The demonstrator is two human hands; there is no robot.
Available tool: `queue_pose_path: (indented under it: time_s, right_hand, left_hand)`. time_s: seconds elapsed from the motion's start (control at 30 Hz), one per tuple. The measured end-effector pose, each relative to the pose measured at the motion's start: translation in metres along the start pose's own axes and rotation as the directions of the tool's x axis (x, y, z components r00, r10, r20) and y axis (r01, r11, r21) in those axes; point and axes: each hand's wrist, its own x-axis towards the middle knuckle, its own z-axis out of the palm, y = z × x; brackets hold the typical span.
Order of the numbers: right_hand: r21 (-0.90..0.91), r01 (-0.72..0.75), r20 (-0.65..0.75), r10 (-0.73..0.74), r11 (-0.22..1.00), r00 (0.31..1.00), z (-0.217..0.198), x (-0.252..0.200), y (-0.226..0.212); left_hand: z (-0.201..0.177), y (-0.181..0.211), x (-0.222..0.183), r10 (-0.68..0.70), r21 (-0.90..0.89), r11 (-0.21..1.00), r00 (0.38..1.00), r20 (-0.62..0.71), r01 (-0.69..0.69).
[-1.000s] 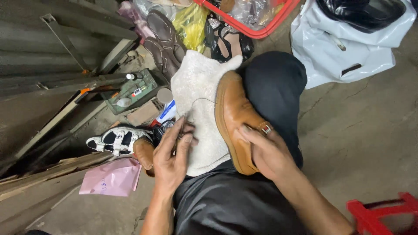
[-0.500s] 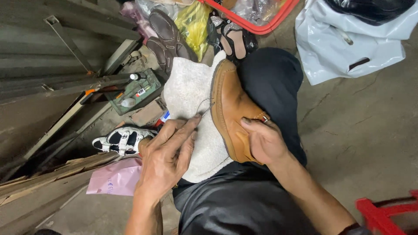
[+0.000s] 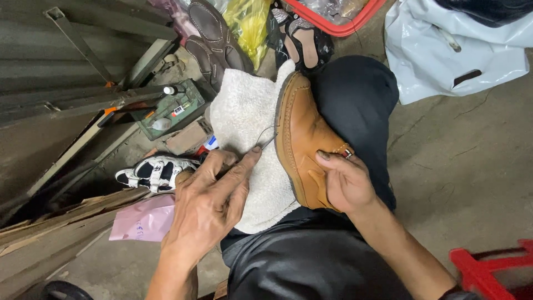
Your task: Hand-stitching a leather shoe upper using a needle and thread at a repair station.
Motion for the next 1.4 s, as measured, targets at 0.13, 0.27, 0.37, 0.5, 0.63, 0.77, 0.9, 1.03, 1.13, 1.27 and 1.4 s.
queue_pose_path:
  time_s: [0.13,0.27,0.37,0.5,0.63,0.77,0.9,1.03,1.13,1.27,1.4]
  right_hand:
    - [0.011,-0.068,-0.122,0.068,0.998,0.990,0.025,-0.016,-0.010]
    - [0.049,-0.037,-0.169,0.045,0.998,0.985,0.011,-0.021,0.001]
    - [0.047,-0.013,-0.182,0.021,0.999,0.983,0.009,-0.017,0.004]
    - [0.091,-0.015,-0.064,0.021,0.996,0.998,0.016,-0.015,-0.002]
    - [0.059,0.011,-0.073,-0.006,0.998,0.997,0.019,-0.017,-0.005]
    - [0.090,0.002,-0.087,0.006,0.996,0.996,0.008,-0.018,0.004]
    - [0.038,0.020,-0.181,-0.013,0.999,0.983,0.004,-0.022,0.017]
    - [-0.095,-0.047,-0.082,0.040,0.994,0.996,0.041,-0.019,-0.017]
    - [-0.060,-0.097,-0.106,0.090,0.994,0.990,0.028,-0.018,-0.008]
    - [-0.005,-0.147,-0.209,0.143,0.989,0.968,0.012,-0.014,0.011]
    - [0.044,-0.044,-0.171,0.050,0.998,0.984,0.022,-0.009,0.005]
  left_hand:
    - [-0.010,0.002,0.007,0.069,-0.011,0.998,0.997,0.040,-0.069]
    - [-0.004,-0.006,0.013,0.071,-0.048,0.997,0.987,0.142,-0.065]
    - [-0.003,-0.008,0.023,0.086,-0.071,0.995,0.984,0.157,-0.076]
    - [-0.006,-0.007,0.032,0.098,-0.144,0.987,0.977,0.189,-0.071]
    - [-0.010,-0.008,0.039,0.085,-0.068,0.995,0.975,0.206,-0.073]
    - [-0.016,-0.008,0.052,0.092,-0.034,0.996,0.946,0.312,-0.086]
    - [-0.020,-0.011,0.072,0.141,0.036,0.983,0.872,0.469,-0.178]
    - [-0.028,0.015,0.102,0.065,0.124,0.975,0.769,0.636,-0.186]
    - [-0.031,0.047,0.129,-0.370,0.416,0.907,0.360,0.856,-0.057]
    - [-0.011,0.048,0.124,-0.208,0.369,0.903,0.525,0.825,-0.222]
    - [0.002,0.053,0.129,-0.182,0.393,0.887,0.600,0.779,-0.242]
